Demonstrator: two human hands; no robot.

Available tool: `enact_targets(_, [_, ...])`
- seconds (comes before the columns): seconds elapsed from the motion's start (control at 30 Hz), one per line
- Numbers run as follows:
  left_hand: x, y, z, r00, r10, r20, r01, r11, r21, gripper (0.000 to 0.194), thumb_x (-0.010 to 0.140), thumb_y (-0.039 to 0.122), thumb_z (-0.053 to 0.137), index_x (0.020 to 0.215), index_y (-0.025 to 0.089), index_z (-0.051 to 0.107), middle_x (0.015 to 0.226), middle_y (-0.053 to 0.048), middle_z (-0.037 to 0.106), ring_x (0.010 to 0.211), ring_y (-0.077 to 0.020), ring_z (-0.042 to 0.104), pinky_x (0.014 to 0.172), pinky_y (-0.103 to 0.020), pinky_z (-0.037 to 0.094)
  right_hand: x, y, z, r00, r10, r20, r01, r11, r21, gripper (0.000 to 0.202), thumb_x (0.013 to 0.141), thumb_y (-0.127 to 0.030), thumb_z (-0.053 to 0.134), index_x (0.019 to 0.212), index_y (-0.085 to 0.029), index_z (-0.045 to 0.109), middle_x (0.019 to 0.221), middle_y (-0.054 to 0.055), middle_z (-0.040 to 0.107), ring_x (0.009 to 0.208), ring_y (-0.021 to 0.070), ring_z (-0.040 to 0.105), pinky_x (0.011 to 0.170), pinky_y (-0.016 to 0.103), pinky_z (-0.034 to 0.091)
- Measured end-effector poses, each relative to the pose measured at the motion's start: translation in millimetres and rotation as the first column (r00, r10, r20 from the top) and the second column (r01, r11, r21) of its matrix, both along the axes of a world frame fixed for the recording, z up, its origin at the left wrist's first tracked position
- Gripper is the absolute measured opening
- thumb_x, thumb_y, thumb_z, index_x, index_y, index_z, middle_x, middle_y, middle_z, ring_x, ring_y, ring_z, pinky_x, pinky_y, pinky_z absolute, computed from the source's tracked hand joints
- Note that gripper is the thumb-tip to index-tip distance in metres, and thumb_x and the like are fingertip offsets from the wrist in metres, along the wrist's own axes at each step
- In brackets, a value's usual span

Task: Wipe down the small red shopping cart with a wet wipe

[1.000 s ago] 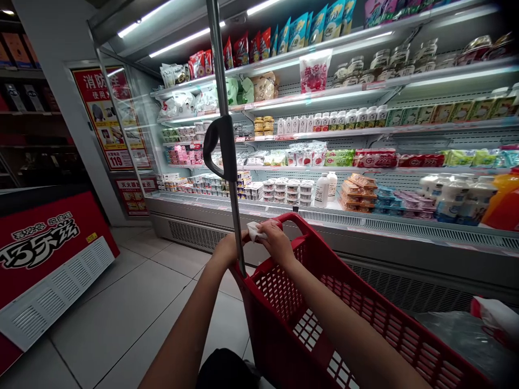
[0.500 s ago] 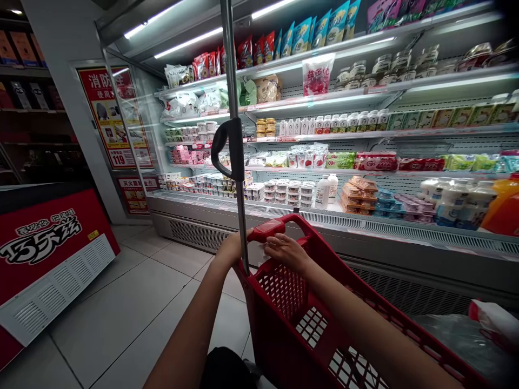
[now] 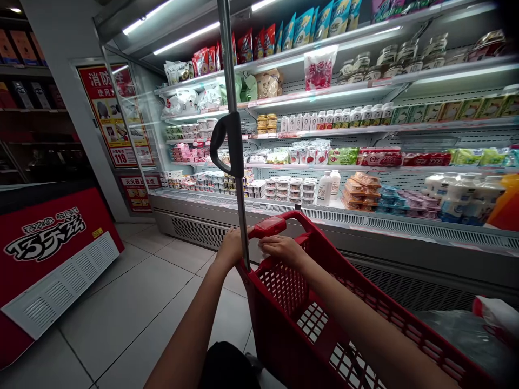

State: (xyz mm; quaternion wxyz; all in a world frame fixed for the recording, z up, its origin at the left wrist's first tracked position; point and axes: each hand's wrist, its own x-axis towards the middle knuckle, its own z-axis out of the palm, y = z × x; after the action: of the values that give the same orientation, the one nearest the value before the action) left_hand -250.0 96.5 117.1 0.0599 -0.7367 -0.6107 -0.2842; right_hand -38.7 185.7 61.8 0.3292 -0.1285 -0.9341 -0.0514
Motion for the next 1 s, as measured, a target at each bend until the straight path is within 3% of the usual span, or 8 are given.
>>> enact_targets(0.1, [1.8,-18.1,-21.9,0.999,-0.032,-0.030,0.036,0.990,0.140,0.053,0.103,0.019,0.032,0.150,0.032,0.055,0.156,0.000,0.055,0.152,-0.0212,0.041,0.131,-0.053,0.015,19.9,-7.1,-9.7,0.991,-0.130,-0.044,0.126,0.988,-0.086,0.021,0.099,-0.016,0.062,0.112,-0.027,0.075,0.108,0.003,0.080,0.099,0.0204,0.077,0.086,0.032,0.061])
enact_targets(0.17, [3.0,-32.9,-40.7,0.999,0.017,-0.028,-0.010,0.973,0.231,0.056,0.107,0.022,0.026,0.160,0.030,0.041,0.163,-0.002,0.047,0.159,-0.0217,0.026,0.131,-0.055,0.011,33.1,-14.8,-16.0,0.975,-0.205,-0.086,0.194,0.974,-0.117,0.022,0.102,-0.018,0.057,0.116,-0.025,0.073,0.103,0.004,0.081,0.091,0.0217,0.078,0.076,0.031,0.062])
enact_targets(0.3, [5.9,-55.3,-68.1,0.994,0.111,0.020,-0.111,0.938,0.328,0.061,0.108,0.024,0.021,0.169,0.028,0.010,0.172,-0.006,0.028,0.161,-0.0206,0.018,0.132,-0.054,0.007,33.0,-43.6,-31.2,0.946,-0.277,-0.167,0.258,0.958,-0.129,0.031,0.101,-0.010,0.049,0.121,-0.022,0.069,0.116,0.007,0.079,0.105,0.0248,0.076,0.094,0.042,0.061])
enact_targets(0.4, [7.9,-63.0,-72.2,0.986,0.160,0.040,-0.164,0.928,0.336,0.062,0.108,0.022,0.019,0.169,0.029,0.007,0.173,-0.007,0.026,0.161,-0.0206,0.018,0.132,-0.055,0.002,9.7,-77.9,-39.0,0.954,-0.198,-0.226,0.177,0.978,-0.111,0.036,0.099,-0.004,0.047,0.121,-0.022,0.068,0.121,0.007,0.078,0.113,0.0226,0.074,0.116,0.049,0.049])
enact_targets(0.57, [12.0,-69.5,-67.3,0.977,0.206,0.049,-0.210,0.917,0.340,0.061,0.108,0.024,0.021,0.168,0.027,0.013,0.171,-0.009,0.029,0.160,-0.0242,0.022,0.130,-0.059,0.002,-11.6,-118.3,-34.5,0.973,-0.048,-0.224,0.011,0.986,-0.164,0.029,0.102,-0.010,0.050,0.120,-0.026,0.066,0.122,0.002,0.078,0.115,0.0186,0.073,0.119,0.044,0.047])
enact_targets(0.7, [21.1,-79.6,-61.6,0.979,0.194,0.058,-0.201,0.900,0.387,0.060,0.109,0.025,0.022,0.168,0.028,0.013,0.172,-0.008,0.029,0.160,-0.0232,0.023,0.131,-0.058,0.006,6.2,-100.1,-26.2,0.991,0.030,-0.129,-0.040,0.997,-0.069,0.035,0.100,-0.003,0.048,0.119,-0.027,0.067,0.124,0.000,0.077,0.112,0.0155,0.074,0.121,0.044,0.043])
enact_targets(0.87, [39.4,-103.5,-57.7,0.988,0.146,-0.045,-0.104,0.858,0.502,0.066,0.109,0.024,0.032,0.169,0.025,0.004,0.172,-0.009,0.027,0.160,-0.0227,0.022,0.132,-0.052,0.010,34.4,-55.5,-23.0,0.962,-0.234,-0.140,0.225,0.971,-0.076,0.046,0.090,0.003,0.053,0.120,-0.028,0.069,0.122,0.003,0.078,0.120,0.0225,0.072,0.113,0.047,0.052])
enact_targets(1.0, [54.2,-115.8,-65.2,0.947,0.067,-0.314,0.077,0.903,0.424,0.069,0.108,0.029,0.041,0.169,0.026,0.008,0.170,-0.006,0.033,0.157,-0.0217,0.030,0.133,-0.044,0.013,38.7,-47.8,-27.3,0.930,-0.318,-0.187,0.305,0.948,-0.095,0.046,0.089,0.002,0.053,0.124,-0.025,0.069,0.124,0.007,0.077,0.124,0.0277,0.069,0.110,0.053,0.053])
